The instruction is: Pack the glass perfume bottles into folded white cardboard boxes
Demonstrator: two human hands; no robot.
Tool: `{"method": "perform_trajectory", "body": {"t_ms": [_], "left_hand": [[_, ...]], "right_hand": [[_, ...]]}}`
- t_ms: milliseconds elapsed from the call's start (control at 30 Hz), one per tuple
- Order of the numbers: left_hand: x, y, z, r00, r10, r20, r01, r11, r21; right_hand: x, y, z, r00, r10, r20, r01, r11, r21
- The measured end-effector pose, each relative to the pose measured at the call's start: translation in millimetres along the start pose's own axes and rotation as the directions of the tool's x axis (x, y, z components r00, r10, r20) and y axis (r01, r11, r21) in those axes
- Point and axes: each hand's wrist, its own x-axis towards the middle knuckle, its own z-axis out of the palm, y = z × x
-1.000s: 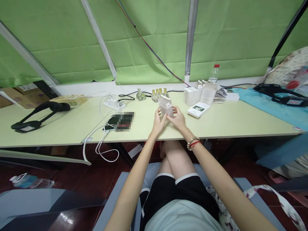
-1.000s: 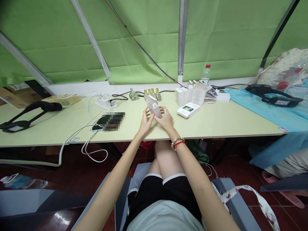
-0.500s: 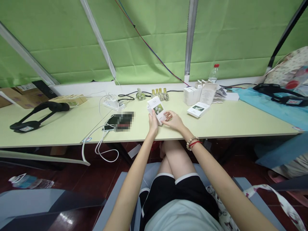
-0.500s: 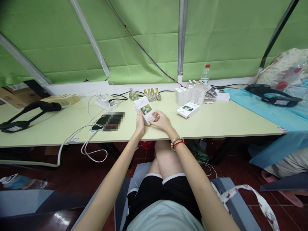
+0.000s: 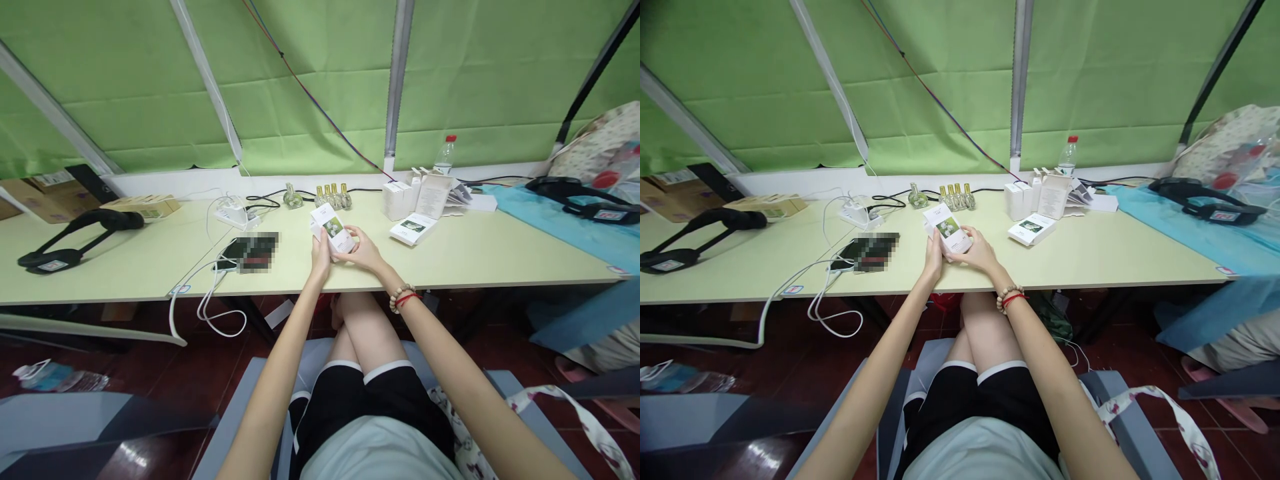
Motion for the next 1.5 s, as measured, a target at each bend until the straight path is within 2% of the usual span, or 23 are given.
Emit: {"method": "perform_trajectory", "body": {"t_ms": [167,267,367,500,567,733,833,933,1067,1200,1367,1433,1500], "left_hand": [[-5.2,6.2,0.6,0.995,0.051,0.081,-0.051,0.999,-0.006],[-6.8,8.4,-0.2,0.994,0.027,0.108,-0.031,0.999,0.036],[-7.1,9.3,-0.7,0.985,-0.001,0.173,-0.019,0.993,0.116],[-7.4,9.7,-0.8,0.945,0.056,0.323,-0.118,0.978,0.175],[-7.0,9.2,-1.3,0.943,0.048,0.33,-0.12,0.973,0.199],[-3.4,6.7,-3.9,0.955,-0.015,0.295,-0.074,0.954,0.29],[0.4,5.7,-3.3,0.964,0.027,0.264,-0.139,0.9,0.414],[5.9,3.6,-0.7,0.969,0.043,0.243,-0.18,0.8,0.572],[14.9,-1.1,2.8,0.978,0.03,0.206,-0.165,0.713,0.681],[25.6,-2.5,1.2,0.992,0.026,0.12,-0.112,0.601,0.791],[44.9,-3.0,-7.5,0.997,0.029,0.071,-0.076,0.455,0.887],[54.5,-5.1,-11.6,0.997,0.033,0.073,-0.08,0.403,0.912],[65.1,-8.1,-16.4,0.996,0.034,0.082,-0.089,0.347,0.934]], "right_hand": [[-0.4,0.4,1.1,1.0,-0.013,-0.009,0.013,1.0,0.008],[0.2,1.5,1.4,1.0,0.014,-0.028,-0.013,0.999,0.031],[2.5,3.3,2.0,0.99,0.136,-0.031,-0.131,0.983,0.13],[5.8,1.6,1.7,0.948,0.317,0.005,-0.29,0.863,0.413],[6.5,-0.7,0.6,0.934,0.358,0.024,-0.327,0.823,0.464],[6.8,-2.4,-0.1,0.913,0.408,0.014,-0.369,0.811,0.453],[8.1,0.8,2.1,0.906,0.423,-0.016,-0.376,0.821,0.429],[11.7,4.9,5.4,0.907,0.418,-0.05,-0.368,0.844,0.389],[22.8,10.6,11.1,0.912,0.402,-0.086,-0.362,0.884,0.295],[41.4,19.3,14.8,0.929,0.362,-0.082,-0.343,0.922,0.181],[64.3,37.2,6.6,0.967,0.248,-0.063,-0.245,0.968,0.062],[69.3,43.7,0.6,0.986,0.153,-0.07,-0.159,0.983,-0.088],[71.5,48.2,-5.3,0.999,0.037,-0.035,-0.045,0.963,-0.264]]}}
